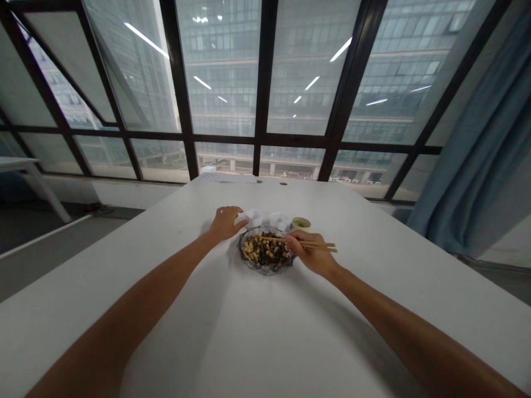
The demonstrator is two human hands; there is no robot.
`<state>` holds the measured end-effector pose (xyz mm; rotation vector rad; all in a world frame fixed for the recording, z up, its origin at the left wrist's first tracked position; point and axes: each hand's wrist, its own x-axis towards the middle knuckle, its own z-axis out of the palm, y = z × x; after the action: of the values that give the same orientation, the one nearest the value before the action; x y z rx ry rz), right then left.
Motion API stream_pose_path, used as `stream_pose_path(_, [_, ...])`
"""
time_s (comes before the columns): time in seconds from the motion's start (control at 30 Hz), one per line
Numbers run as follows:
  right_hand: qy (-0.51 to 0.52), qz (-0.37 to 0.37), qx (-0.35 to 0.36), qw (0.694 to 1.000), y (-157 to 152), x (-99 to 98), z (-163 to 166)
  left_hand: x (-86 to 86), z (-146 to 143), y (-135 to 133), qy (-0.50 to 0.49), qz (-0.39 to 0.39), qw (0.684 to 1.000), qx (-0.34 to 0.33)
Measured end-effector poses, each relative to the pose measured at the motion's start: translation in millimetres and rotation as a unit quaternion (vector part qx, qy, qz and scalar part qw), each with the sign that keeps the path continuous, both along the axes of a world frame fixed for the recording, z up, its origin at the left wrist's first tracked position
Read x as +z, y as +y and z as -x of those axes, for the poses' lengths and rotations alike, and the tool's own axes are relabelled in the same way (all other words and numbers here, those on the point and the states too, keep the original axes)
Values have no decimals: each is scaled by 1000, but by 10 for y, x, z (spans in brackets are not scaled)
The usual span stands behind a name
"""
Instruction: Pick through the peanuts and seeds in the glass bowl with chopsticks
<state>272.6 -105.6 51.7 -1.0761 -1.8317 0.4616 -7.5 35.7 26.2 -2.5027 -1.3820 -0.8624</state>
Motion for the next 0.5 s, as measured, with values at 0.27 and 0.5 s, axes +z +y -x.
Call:
stream_pose_path(0.27, [-22, -39, -46, 998, -41, -13, -149, -129, 123, -251, -16, -70, 996, -48])
stream_pose_path(0.5, [-55, -43, -63, 996, -22, 95, -264, -234, 93, -317, -15, -75, 994, -73])
